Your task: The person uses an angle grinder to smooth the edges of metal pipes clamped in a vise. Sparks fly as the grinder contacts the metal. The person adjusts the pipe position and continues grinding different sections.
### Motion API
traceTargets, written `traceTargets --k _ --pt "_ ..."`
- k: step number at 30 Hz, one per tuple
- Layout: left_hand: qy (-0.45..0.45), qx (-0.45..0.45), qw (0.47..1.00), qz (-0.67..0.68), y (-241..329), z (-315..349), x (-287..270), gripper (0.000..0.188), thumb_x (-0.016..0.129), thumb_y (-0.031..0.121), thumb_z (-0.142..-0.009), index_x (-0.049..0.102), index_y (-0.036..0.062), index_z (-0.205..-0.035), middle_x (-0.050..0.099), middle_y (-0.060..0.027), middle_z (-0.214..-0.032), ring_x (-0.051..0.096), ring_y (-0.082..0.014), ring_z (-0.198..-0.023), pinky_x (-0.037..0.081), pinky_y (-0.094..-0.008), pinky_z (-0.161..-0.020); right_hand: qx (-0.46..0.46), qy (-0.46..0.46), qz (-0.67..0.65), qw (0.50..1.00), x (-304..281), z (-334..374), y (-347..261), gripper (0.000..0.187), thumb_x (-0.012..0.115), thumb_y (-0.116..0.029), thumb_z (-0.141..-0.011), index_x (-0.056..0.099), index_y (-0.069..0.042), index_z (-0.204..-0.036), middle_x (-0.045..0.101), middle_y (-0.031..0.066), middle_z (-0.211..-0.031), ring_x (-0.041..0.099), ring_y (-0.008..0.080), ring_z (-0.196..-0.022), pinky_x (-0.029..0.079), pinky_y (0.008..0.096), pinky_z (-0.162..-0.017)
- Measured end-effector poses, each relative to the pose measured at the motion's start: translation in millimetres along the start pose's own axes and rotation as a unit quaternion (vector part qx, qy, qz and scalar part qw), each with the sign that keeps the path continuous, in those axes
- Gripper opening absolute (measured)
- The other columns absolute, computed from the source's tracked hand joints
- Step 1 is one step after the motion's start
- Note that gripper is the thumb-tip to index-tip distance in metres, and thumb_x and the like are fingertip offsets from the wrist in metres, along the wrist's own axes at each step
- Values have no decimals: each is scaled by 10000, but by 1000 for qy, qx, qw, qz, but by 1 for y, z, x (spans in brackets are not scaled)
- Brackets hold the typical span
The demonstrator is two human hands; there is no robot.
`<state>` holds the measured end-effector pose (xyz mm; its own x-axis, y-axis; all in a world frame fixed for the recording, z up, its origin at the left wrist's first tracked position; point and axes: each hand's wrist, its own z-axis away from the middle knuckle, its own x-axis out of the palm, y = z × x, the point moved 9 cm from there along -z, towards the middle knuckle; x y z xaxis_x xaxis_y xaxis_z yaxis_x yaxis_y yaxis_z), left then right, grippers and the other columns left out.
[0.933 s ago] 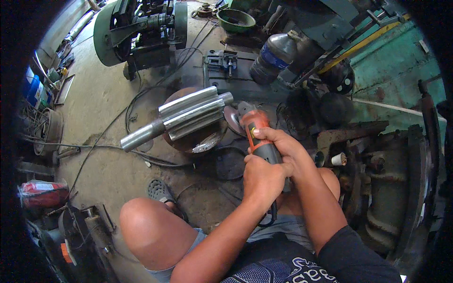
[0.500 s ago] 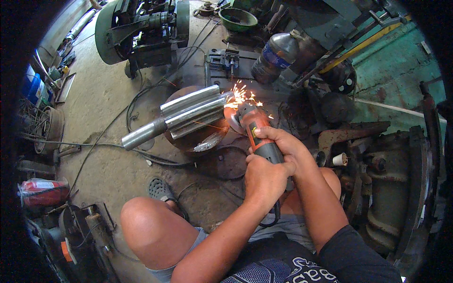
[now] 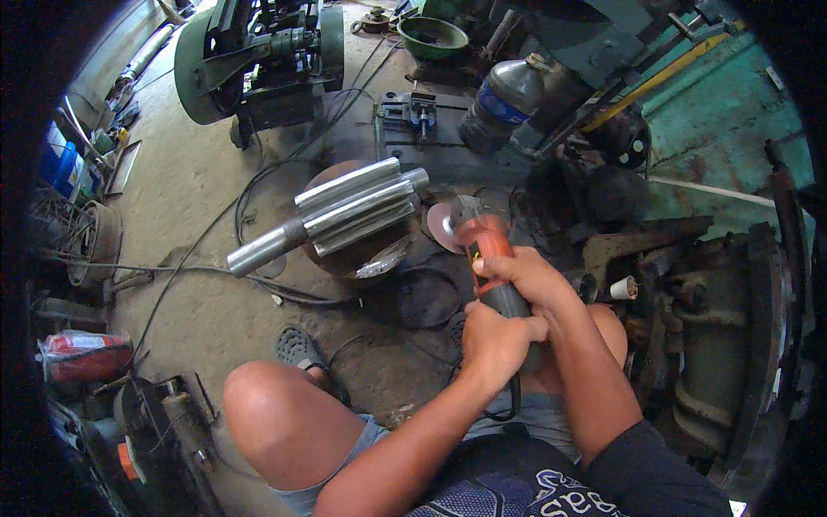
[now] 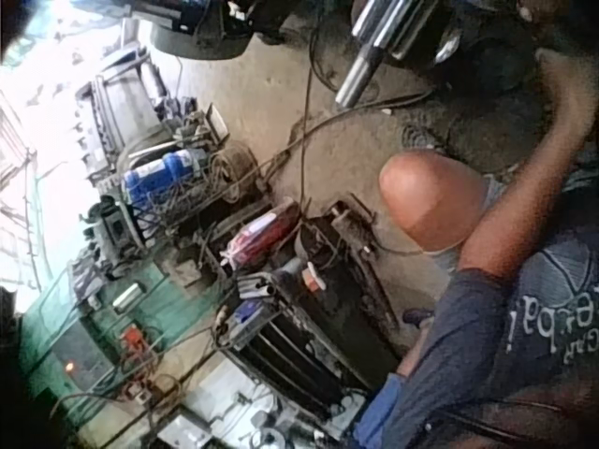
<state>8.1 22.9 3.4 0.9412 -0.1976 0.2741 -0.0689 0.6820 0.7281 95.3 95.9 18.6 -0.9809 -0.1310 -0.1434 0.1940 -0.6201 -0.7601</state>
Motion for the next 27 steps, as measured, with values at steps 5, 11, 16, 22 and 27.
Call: traceTargets --k 5,11,16,22,27 --pt "83 8 996 23 -22 3 -7 784 868 182 -587 488 -153 -1185 698 -273 -1056 717 -377 -1004 557 -423 -902 -77 0 94 993 13 13 -9 333 847 -229 -803 693 -12 -1003 687 64 -872 657 158 -761 554 355 -718" --pt "103 36 991 80 -17 1 -15 777 867 188 -578 492 -165 -1159 698 -285 -1049 720 -391 -983 563 -428 -889 -107 16 155 982 28 10 -26 331 846 -214 -799 693 -9 -1010 686 53 -868 664 163 -791 556 354 -742" --pt "93 28 992 78 -2 9 -23 779 859 199 -573 492 -181 -1144 701 -296 -1027 725 -401 -963 573 -429 -867 -73 -25 142 987 41 2 -36 328 843 -222 -797 703 -31 -1024 687 42 -882 648 153 -771 539 348 -737" --pt "176 66 979 82 8 19 -41 290 840 115 -571 695 -40 -768 759 -135 -792 741 -240 -714 588 -384 -678 -48 -29 161 985 51 4 -41 308 840 -227 -798 704 -56 -1015 687 37 -897 639 154 -762 529 337 -738" --pt "115 39 987 110 -8 14 -32 803 861 235 -582 484 -186 -1153 689 -318 -1052 724 -406 -984 573 -440 -873 -39 -35 216 975 64 8 -45 458 835 -264 -789 660 7 -1114 666 47 -914 653 154 -827 558 343 -761"
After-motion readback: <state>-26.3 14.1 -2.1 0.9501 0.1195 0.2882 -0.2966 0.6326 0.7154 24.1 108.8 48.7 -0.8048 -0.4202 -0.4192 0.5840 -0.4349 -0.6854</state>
